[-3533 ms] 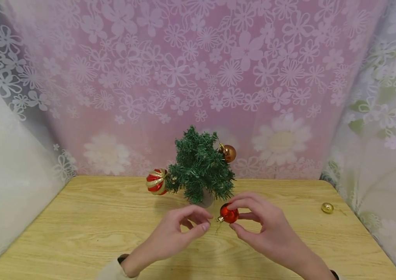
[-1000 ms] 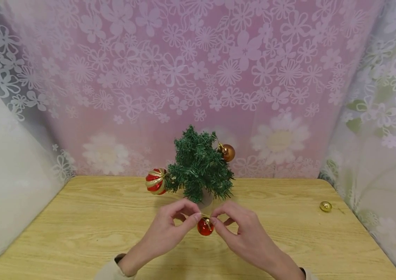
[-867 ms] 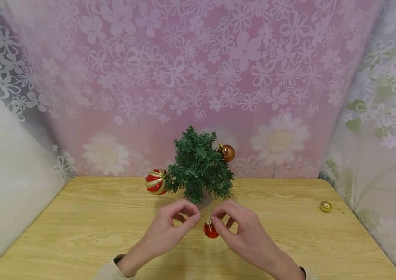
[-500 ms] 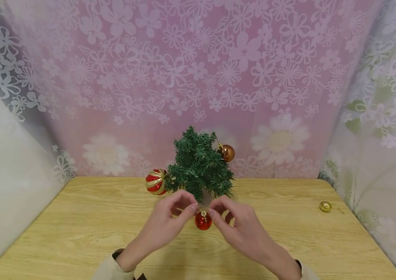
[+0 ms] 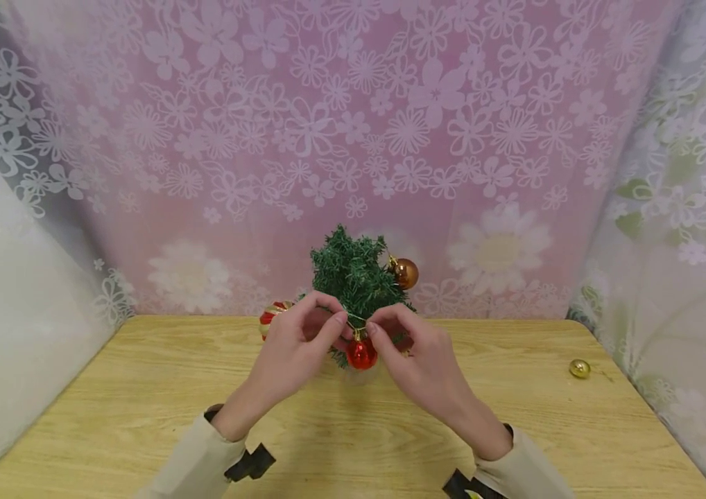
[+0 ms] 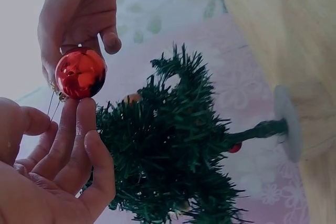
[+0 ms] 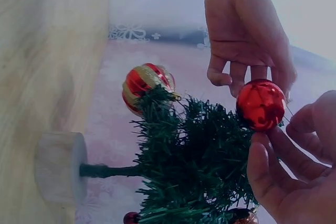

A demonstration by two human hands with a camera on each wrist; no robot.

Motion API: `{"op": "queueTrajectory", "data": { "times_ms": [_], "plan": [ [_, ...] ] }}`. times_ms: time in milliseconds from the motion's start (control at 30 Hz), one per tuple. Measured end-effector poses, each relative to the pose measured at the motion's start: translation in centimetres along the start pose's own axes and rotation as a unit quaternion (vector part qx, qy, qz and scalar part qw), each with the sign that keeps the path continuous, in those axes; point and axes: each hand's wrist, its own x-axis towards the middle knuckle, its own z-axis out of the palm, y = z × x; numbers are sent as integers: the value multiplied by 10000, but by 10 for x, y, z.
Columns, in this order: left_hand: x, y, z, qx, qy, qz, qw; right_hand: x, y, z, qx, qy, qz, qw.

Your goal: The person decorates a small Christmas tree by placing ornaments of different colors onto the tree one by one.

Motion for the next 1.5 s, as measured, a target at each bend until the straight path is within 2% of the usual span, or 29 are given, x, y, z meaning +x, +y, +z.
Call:
{"op": "queueTrajectory", "data": {
  "times_ms": [233, 433, 533, 633, 733, 900, 1033, 1300, 1500],
  "plan": [
    [17, 5, 1, 331, 294, 86, 9990, 19, 2, 2, -38, 414, 79, 9991],
    [29, 6, 4, 625, 648, 256, 9956, 33, 3, 3, 130, 478, 496, 9975],
    [34, 5, 6, 1076, 945, 593, 9879, 39, 4, 3, 140, 521, 614, 9967],
    [38, 2, 8, 1640, 1249, 958, 9738, 43, 5, 4, 101, 518, 718, 9960],
    [41, 0, 9, 1999, 1407, 1183, 9624, 45, 6, 4, 99, 423, 865, 9953],
    [42, -1, 8, 2492, 1468, 1299, 9484, 45, 7, 3, 167, 202, 1079, 9938],
    [39, -2, 7, 2765, 1426, 1359, 9406, 43, 9, 1, 24, 60, 1073, 9942],
    [30, -7, 7, 2733, 1320, 1461, 9416, 37, 12, -1, -46, -147, 989, 9950],
    [19, -11, 1, 2610, 1466, 1617, 9403, 30, 9, -6, 211, -173, 1010, 9945]
  ]
}}
